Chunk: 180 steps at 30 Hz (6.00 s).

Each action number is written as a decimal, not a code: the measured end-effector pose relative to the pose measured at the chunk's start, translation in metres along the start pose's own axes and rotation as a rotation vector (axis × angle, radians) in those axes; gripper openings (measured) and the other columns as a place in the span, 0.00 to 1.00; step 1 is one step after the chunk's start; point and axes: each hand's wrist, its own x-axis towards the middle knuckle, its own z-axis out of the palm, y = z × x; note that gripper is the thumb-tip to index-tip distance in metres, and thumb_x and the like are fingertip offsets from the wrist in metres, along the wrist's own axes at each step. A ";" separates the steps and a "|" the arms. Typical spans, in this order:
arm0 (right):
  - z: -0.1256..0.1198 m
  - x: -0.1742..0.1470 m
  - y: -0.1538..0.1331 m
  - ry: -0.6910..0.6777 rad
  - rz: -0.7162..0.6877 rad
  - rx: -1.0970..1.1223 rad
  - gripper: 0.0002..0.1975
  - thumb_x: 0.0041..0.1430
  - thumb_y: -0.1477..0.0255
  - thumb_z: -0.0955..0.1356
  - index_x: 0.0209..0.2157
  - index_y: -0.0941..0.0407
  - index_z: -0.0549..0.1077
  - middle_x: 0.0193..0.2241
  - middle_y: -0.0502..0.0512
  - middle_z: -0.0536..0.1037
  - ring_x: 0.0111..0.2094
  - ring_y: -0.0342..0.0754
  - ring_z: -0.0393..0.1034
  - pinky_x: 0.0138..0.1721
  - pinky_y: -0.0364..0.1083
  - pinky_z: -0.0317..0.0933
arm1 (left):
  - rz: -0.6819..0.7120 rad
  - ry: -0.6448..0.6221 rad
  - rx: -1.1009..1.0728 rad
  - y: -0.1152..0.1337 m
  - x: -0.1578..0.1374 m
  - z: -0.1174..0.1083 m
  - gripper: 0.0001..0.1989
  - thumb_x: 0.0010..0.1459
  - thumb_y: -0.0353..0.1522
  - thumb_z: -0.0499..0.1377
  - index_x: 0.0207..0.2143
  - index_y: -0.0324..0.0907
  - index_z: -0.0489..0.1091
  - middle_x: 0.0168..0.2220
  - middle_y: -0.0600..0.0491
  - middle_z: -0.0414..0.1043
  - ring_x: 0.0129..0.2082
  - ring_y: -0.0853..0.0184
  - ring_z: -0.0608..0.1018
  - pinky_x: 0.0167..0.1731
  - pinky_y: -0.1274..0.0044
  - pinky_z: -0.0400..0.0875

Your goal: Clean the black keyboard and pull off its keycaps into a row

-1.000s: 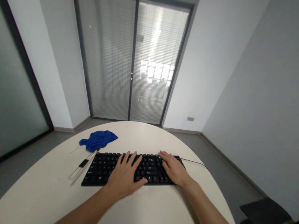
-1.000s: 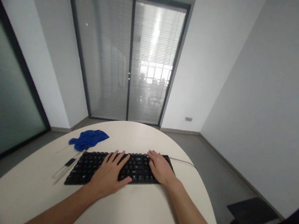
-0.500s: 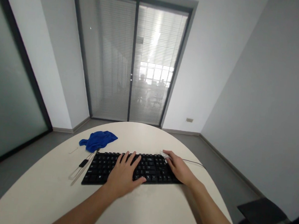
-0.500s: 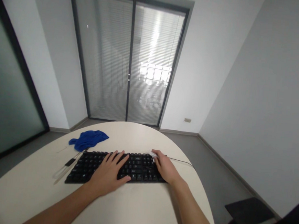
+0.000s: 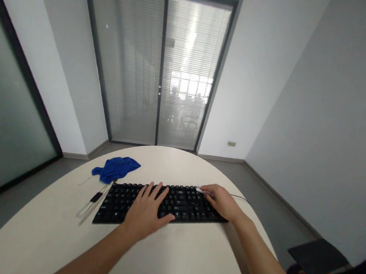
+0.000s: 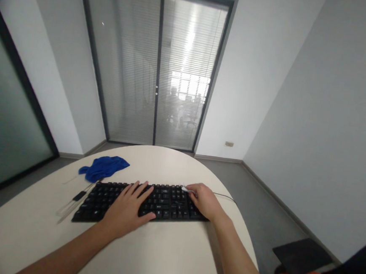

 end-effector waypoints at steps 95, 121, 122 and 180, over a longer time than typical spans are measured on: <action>-0.002 -0.004 -0.040 -0.131 -0.260 -0.058 0.18 0.54 0.79 0.65 0.43 0.53 0.82 0.44 0.57 0.82 0.46 0.54 0.74 0.49 0.48 0.66 | 0.112 -0.030 -0.017 -0.045 0.007 -0.011 0.36 0.60 0.54 0.54 0.66 0.49 0.58 0.68 0.48 0.55 0.67 0.45 0.56 0.65 0.53 0.49; 0.004 0.002 -0.021 -0.032 -0.161 -0.039 0.19 0.59 0.78 0.64 0.47 0.54 0.80 0.44 0.57 0.82 0.46 0.55 0.73 0.51 0.51 0.64 | 0.103 -0.034 -0.035 -0.045 0.007 -0.010 0.36 0.60 0.54 0.54 0.66 0.50 0.58 0.69 0.49 0.55 0.68 0.45 0.55 0.65 0.53 0.50; 0.002 0.001 -0.023 -0.046 -0.151 -0.047 0.18 0.59 0.78 0.64 0.47 0.53 0.80 0.44 0.57 0.83 0.46 0.54 0.74 0.50 0.50 0.64 | 0.103 -0.036 -0.033 -0.045 0.007 -0.010 0.36 0.60 0.55 0.54 0.66 0.50 0.58 0.69 0.49 0.54 0.68 0.45 0.55 0.65 0.53 0.49; -0.036 -0.020 -0.039 -0.233 0.044 -0.163 0.16 0.53 0.75 0.66 0.37 0.48 0.84 0.34 0.52 0.85 0.35 0.50 0.77 0.36 0.43 0.62 | 0.098 -0.033 -0.026 -0.046 0.007 -0.009 0.37 0.60 0.56 0.53 0.66 0.51 0.59 0.68 0.49 0.55 0.68 0.46 0.55 0.65 0.54 0.50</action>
